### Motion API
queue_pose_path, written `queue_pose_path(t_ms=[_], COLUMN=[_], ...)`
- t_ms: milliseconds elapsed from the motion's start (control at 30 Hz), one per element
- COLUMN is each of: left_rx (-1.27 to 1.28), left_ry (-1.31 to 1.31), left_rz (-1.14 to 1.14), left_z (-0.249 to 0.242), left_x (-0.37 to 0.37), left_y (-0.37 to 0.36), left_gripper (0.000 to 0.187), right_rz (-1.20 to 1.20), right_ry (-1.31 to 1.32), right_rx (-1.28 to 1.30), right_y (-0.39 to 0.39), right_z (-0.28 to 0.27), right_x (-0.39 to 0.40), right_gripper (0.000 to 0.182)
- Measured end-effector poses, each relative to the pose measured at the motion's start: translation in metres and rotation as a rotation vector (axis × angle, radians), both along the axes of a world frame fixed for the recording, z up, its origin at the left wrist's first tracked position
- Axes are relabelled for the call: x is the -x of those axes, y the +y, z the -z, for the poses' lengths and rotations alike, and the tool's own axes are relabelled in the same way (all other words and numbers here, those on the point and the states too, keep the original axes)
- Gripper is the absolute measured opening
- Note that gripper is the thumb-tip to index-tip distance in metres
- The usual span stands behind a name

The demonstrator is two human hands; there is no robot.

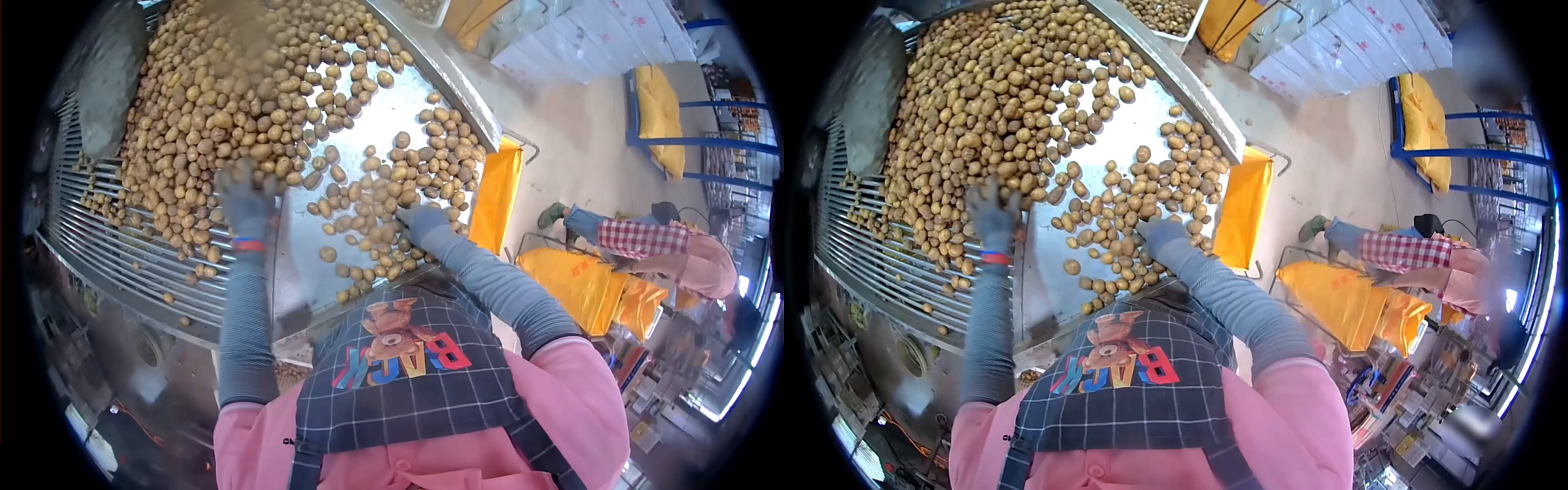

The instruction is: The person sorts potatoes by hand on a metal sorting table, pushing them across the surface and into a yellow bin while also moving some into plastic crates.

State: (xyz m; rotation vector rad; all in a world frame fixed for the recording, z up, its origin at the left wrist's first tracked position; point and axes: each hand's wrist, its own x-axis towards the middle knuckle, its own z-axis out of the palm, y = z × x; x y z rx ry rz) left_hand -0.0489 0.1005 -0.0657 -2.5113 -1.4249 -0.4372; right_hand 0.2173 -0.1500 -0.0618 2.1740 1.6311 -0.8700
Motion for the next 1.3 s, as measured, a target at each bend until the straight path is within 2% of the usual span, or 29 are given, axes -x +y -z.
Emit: queue_pose_path(t_ms=[33,100,133,200,233,300,333,367,400,433,467,500,533,600,633,700,767,833,867,900,933,1000,1033,1067,1100,1167,1200,1267,1300], left_rx=[0.302,0.3,0.54,0.407,0.398,0.696,0.69,0.758,0.821,0.809,0.757,0.705,0.677,0.759,0.84,0.881,1.135,0.863,0.57,0.912,0.188,0.382,0.348,0.321,0.138,0.366,0.225,0.237,0.218], left_ry=[-0.246,0.009,-0.031,0.045,0.033,0.013,0.008,0.067,0.129,0.131,0.176,0.221,0.159,0.042,-0.079,0.1,-0.424,0.245,-0.154,-0.847,-0.414,-0.491,-0.51,-0.355,-0.132,-0.476,-0.465,-0.261,-0.173], left_rz=[0.01,0.068,0.148,0.195,0.182,0.276,0.275,0.379,0.482,0.477,0.589,0.699,0.756,0.757,0.769,0.739,1.104,0.945,0.728,0.521,0.413,-0.13,-0.141,-0.248,-0.334,-0.207,-0.146,-0.047,0.047], left_z=[0.009,0.023,-0.001,0.025,0.02,0.008,0.004,-0.001,-0.004,0.002,0.017,0.033,0.049,0.038,0.027,-0.003,-0.005,-0.072,-0.057,-0.012,-0.017,-0.055,-0.018,-0.011,-0.012,0.011,0.024,0.004,0.005], left_x=[-0.007,-0.019,-0.034,-0.034,-0.032,-0.033,-0.033,-0.031,-0.029,-0.031,-0.037,-0.046,-0.056,-0.076,-0.086,-0.085,-0.061,-0.033,0.005,0.053,0.064,0.068,0.082,0.058,0.023,-0.012,-0.03,-0.062,-0.07], left_y=[-0.028,-0.082,-0.117,-0.179,-0.198,-0.219,-0.217,-0.214,-0.211,-0.214,-0.22,-0.224,-0.227,-0.224,-0.219,-0.197,-0.158,-0.088,-0.059,-0.017,0.029,0.094,0.142,0.15,0.142,0.137,0.118,0.066,0.041], left_gripper=[0.053,0.054,0.059,0.073,0.073,0.079,0.079,0.077,0.076,0.076,0.076,0.076,0.058,0.052,0.047,0.046,0.038,0.029,0.024,0.032,0.034,0.05,0.055,0.059,0.062,0.066,0.066,0.063,0.061], right_rz=[-0.003,-0.052,-0.105,-0.39,-0.401,-0.496,-0.303,-0.234,-0.158,0.137,0.291,0.335,0.29,-0.007,0.098,-0.266,-0.637,-0.801,-0.768,-0.73,-0.668,-0.555,-0.506,-0.083,-0.172,0.437,0.471,0.043,0.037], right_ry=[0.135,0.37,0.468,0.454,0.524,0.728,0.799,0.442,0.076,-0.347,-0.406,-0.151,0.001,0.0,0.255,0.03,0.035,0.121,0.114,0.108,0.054,-0.085,-0.16,0.188,0.019,0.376,0.489,0.155,0.0], right_rx=[-0.017,0.07,0.186,-0.511,-0.815,-1.353,-1.546,-1.685,-1.793,-1.404,-1.297,-0.962,-0.731,-0.537,-0.369,-0.535,-0.446,-0.47,-0.506,-0.541,-0.466,-0.144,0.108,0.217,-0.253,-0.365,-0.426,-0.466,-0.367], right_y=[0.002,0.021,0.035,0.041,0.058,0.097,0.113,0.145,0.189,0.232,0.251,0.262,0.267,0.25,0.223,0.175,0.113,0.077,0.063,0.053,0.052,0.091,0.126,0.16,0.175,0.244,0.272,0.329,0.332], right_z=[0.0,-0.046,-0.101,-0.137,-0.204,-0.29,-0.307,-0.305,-0.296,-0.268,-0.235,-0.205,-0.17,-0.071,-0.072,0.022,-0.011,-0.003,0.008,0.017,0.004,-0.029,-0.036,-0.051,-0.009,-0.036,-0.038,0.041,0.041], right_x=[0.001,-0.001,-0.001,-0.007,-0.011,-0.036,-0.052,-0.088,-0.129,-0.153,-0.153,-0.151,-0.133,-0.071,-0.028,0.027,0.024,-0.022,-0.055,-0.086,-0.111,-0.138,-0.149,-0.159,-0.179,-0.164,-0.152,-0.149,-0.114], right_gripper=[0.034,0.032,0.032,0.034,0.035,0.03,0.023,0.011,0.019,0.048,0.053,0.055,0.058,0.054,0.054,0.054,0.053,0.055,0.055,0.056,0.051,0.04,0.034,0.03,0.037,0.052,0.068,0.082,0.08])
